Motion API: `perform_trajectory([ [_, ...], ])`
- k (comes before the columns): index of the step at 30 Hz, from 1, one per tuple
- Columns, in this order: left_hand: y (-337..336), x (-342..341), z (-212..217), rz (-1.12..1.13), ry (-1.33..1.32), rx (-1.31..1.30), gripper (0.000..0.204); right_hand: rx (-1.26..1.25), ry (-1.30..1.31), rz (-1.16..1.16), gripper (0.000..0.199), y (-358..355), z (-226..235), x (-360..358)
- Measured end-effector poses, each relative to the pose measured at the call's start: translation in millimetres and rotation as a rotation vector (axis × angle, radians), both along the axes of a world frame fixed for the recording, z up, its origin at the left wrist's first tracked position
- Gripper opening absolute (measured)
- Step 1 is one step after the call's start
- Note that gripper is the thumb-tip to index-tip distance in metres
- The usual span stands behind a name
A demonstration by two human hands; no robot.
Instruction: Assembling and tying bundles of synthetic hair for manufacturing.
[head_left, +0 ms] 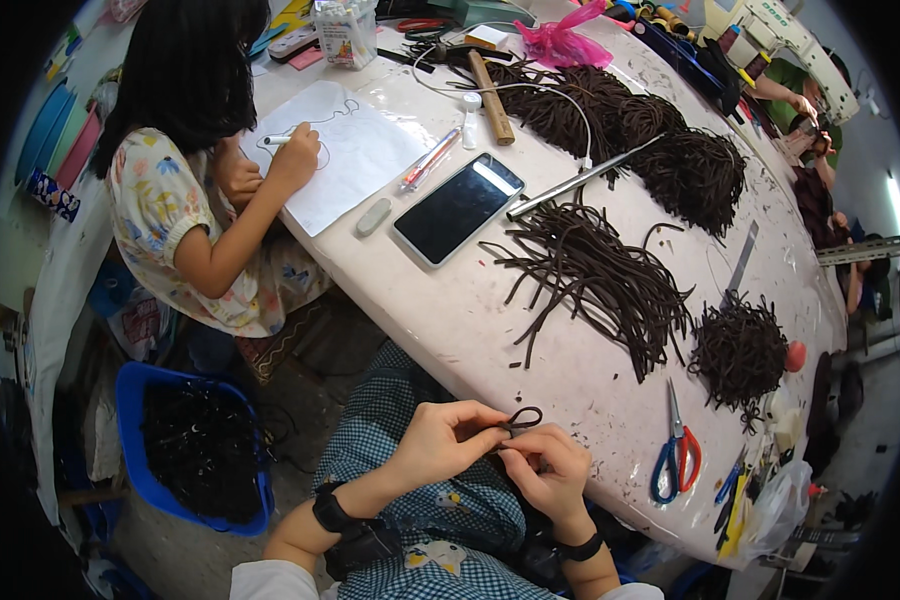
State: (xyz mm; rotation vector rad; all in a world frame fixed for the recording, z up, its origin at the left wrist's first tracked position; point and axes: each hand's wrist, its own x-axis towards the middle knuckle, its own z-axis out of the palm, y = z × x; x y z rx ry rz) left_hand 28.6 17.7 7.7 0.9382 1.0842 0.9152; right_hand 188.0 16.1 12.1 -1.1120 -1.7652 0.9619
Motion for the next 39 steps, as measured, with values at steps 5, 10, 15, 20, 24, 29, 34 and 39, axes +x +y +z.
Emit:
perform_trajectory([
  [5, -1.9, 6.6, 2.9, 0.111, 0.199, 0.242, 0.017, -0.148, 0.070, -0.098, 0.006, 1.2, -3.5, -3.6],
  [10, -2.4, 8.8, 2.6, 0.172, 0.312, 0.346, 0.016, -0.233, 0.107, -0.172, 0.008, 1.0, -3.5, -10.1],
  [15, -3.8, 11.5, 0.7, 0.223, 0.411, 0.471, 0.013, -0.232, 0.087, -0.235, 0.011, -0.8, -5.2, -13.4],
  [20, -2.8, 13.9, -2.4, 0.302, 0.445, 0.634, 0.014, -0.246, 0.128, -0.277, 0.012, -0.3, 2.2, -20.3],
  [24, -1.9, 7.4, -1.7, 0.302, 0.367, 0.607, 0.013, -0.215, 0.096, -0.178, 0.014, 2.3, 6.7, -14.5],
  [29, -5.4, 6.1, -6.0, 0.223, 0.164, 0.387, 0.014, -0.136, 0.009, -0.058, 0.013, 5.4, 6.3, -9.2],
  [34, -4.9, 5.3, -4.6, 0.194, 0.229, 0.457, 0.012, -0.186, -0.004, -0.056, 0.017, 8.2, 10.6, -6.3],
  [39, 1.7, -0.2, -3.1, 0.113, 0.317, 0.635, 0.011, -0.153, -0.040, -0.074, 0.022, 11.3, 11.5, -1.5],
])
